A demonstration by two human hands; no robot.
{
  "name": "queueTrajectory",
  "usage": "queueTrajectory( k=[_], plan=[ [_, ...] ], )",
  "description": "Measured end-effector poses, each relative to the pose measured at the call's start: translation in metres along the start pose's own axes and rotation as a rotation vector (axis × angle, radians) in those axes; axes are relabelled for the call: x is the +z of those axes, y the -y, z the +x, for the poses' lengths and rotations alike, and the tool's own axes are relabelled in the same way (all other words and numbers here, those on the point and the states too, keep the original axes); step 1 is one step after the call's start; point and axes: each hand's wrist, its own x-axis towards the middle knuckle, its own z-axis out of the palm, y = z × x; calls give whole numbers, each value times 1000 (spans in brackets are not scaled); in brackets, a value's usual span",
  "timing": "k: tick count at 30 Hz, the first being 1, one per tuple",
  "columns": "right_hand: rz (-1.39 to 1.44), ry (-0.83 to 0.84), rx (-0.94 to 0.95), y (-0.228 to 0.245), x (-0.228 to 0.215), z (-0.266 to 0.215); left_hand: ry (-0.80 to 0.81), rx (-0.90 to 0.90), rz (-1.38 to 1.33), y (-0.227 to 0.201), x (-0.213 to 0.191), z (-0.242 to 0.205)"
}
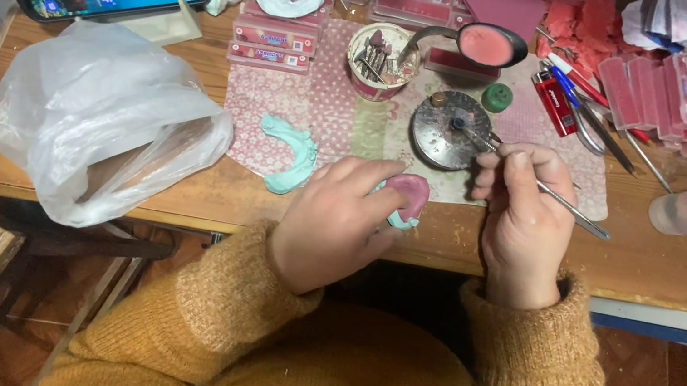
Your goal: The person holds a pink and light blue clay object and uses a metal sculpting tool to shape and smooth its surface. They repeatedly dip the tool into a small container of liquid and continue refining the clay's edges and contours.
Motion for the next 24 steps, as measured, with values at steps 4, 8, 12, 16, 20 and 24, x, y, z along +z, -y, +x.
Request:
queueTrajectory(
  k=[4,8,12,16,20,24],
  plan=[
    [-36,-18,-21,8,7,-2,12,52,-29,3,-2,6],
    [10,-49,18,14,9,-4,6,23,-18,3,0,6],
    [46,-32,17,13,6,-4,-2,-2,-21,1,-1,6],
    [39,-28,8,12,7,-6,41,-32,-31,0,-1,7],
    [13,-32,13,15,9,-6,15,-36,-22,1,2,5],
    [9,-32,15,16,10,-6,9,-29,-17,3,4,2]
  ],
)
